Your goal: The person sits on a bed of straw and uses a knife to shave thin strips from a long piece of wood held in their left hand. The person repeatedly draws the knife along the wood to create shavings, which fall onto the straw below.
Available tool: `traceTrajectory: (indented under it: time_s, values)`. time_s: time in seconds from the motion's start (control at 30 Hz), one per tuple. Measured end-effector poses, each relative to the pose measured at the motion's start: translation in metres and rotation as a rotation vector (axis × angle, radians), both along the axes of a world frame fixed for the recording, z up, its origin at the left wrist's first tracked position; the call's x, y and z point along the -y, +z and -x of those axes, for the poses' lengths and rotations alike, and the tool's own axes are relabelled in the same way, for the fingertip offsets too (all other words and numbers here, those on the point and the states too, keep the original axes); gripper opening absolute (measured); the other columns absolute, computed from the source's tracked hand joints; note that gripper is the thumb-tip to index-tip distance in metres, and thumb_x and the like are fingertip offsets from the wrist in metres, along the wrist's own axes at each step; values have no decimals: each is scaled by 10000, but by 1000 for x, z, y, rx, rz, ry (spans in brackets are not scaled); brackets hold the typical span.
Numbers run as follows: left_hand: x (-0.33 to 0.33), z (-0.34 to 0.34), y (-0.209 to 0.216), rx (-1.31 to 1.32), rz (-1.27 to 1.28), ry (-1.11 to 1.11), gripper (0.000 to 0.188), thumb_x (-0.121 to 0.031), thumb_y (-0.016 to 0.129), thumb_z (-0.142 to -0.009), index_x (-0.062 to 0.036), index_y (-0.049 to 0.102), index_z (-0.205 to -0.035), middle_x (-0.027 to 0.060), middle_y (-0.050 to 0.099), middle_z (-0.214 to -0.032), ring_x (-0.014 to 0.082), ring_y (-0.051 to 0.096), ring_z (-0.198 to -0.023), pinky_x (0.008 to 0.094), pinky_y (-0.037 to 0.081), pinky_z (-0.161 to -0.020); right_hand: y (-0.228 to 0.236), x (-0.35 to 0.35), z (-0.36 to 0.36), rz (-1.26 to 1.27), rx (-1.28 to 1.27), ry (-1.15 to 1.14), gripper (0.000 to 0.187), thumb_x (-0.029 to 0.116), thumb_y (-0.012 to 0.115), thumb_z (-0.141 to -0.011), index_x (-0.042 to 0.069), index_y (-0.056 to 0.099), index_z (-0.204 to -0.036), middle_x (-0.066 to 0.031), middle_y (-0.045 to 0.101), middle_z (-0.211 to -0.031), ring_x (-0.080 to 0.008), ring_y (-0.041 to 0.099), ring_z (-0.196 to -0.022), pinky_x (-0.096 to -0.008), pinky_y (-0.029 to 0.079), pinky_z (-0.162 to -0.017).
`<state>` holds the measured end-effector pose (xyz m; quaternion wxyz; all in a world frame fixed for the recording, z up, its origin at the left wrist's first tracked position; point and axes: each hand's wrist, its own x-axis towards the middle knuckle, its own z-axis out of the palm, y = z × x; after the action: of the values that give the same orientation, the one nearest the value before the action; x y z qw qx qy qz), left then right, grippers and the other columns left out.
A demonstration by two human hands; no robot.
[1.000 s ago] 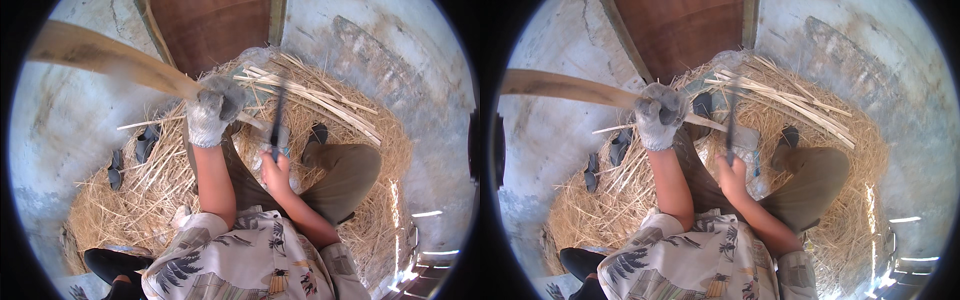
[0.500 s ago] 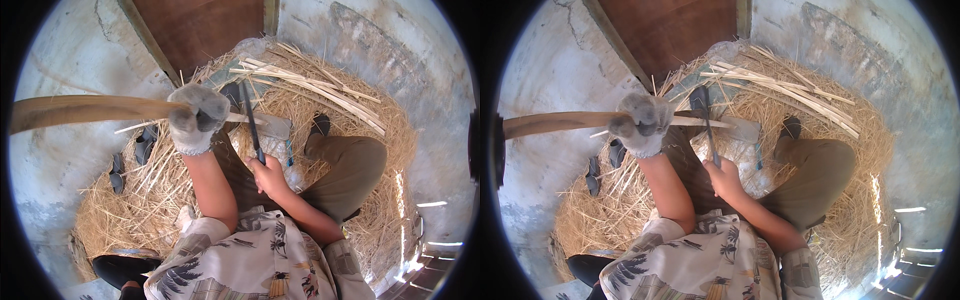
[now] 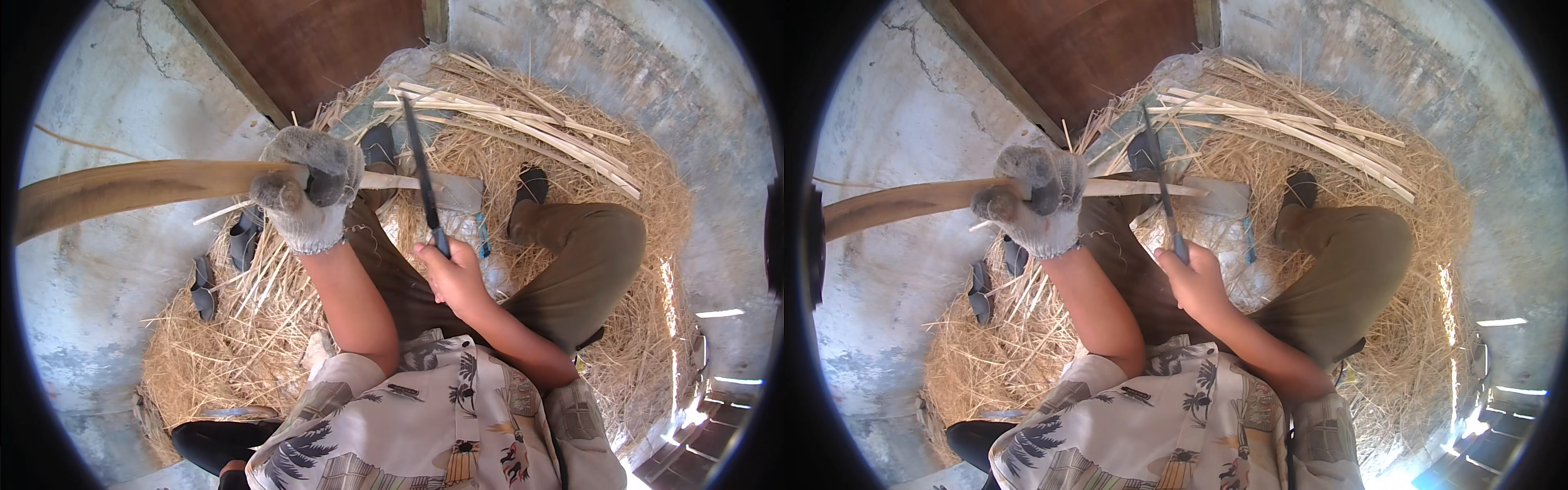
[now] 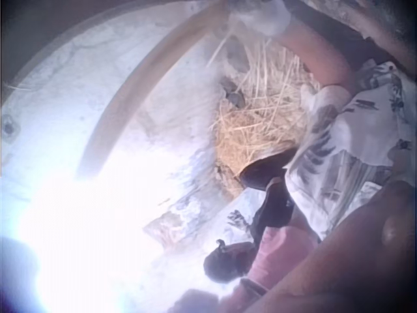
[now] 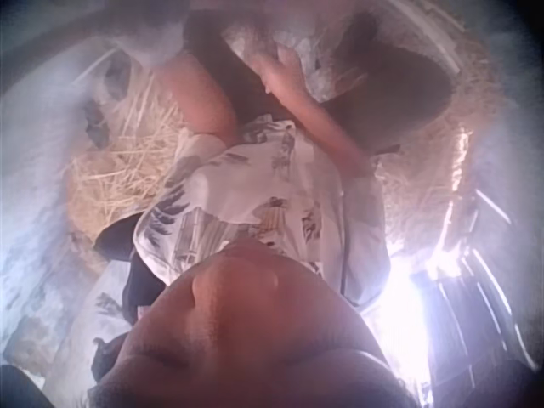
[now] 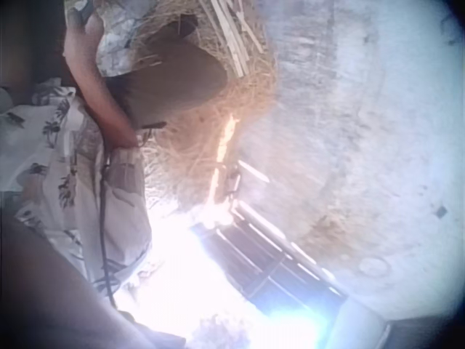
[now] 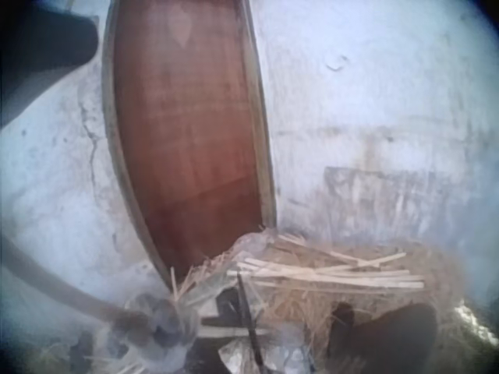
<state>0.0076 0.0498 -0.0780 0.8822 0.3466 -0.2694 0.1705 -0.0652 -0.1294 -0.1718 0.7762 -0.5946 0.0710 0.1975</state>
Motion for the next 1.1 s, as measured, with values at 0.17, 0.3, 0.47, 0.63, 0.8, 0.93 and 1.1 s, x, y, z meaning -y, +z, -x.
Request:
traceTrajectory:
  time_s: [0.17,0.3,0.47,0.63,0.8,0.93,1.1]
  values:
    - [-2,-11,-1,155,-69,-175,592,-493,876,-686,-41,617,-966,40,594,-731,149,465,-527,301,341,-469,-3,1,5,-127,265,-219,271,176,639,-971,98,499,-752,51,443,-539,-41,392,-392,-252,276,-352]
    - [-9,-20,-11,276,-136,-284,595,-515,860,-699,-25,612,-928,68,608,-710,159,499,-507,306,384,-452,-3,7,-8,105,16,171,279,224,656,-951,80,518,-756,48,453,-538,-49,397,-389,-253,310,-354]
    - [10,-18,-2,417,-255,-261,644,-709,697,-765,-110,503,-628,-3,471,-486,149,419,-342,291,306,-318,6,11,-3,-54,129,14,308,245,648,-949,65,529,-729,31,466,-530,-64,421,-387,-268,329,-355]
    - [6,-22,-12,413,-227,-300,584,-616,711,-799,-114,499,-589,4,478,-469,149,418,-321,275,314,-307,-13,4,1,-125,145,-15,297,239,640,-954,58,531,-745,29,464,-522,-65,428,-391,-267,331,-358]
    - [7,-18,3,447,-243,-315,571,-574,705,-820,-114,487,-562,2,483,-469,139,435,-326,259,321,-303,-4,2,0,-38,32,23,294,171,617,-970,76,474,-731,15,462,-510,-73,413,-360,-249,341,-346]
    - [2,-24,-4,459,-258,-373,622,-640,722,-791,-105,504,-558,-9,491,-473,123,435,-330,242,322,-313,-5,1,4,-182,175,-163,285,166,610,-981,75,479,-745,18,452,-504,-73,417,-360,-247,339,-344]
    - [13,-26,5,565,-241,-507,623,-663,749,-762,-107,548,-565,-21,510,-486,110,440,-333,222,314,-329,-11,7,-9,-92,-92,160,282,168,611,-981,77,489,-744,22,443,-503,-70,410,-364,-247,332,-346]
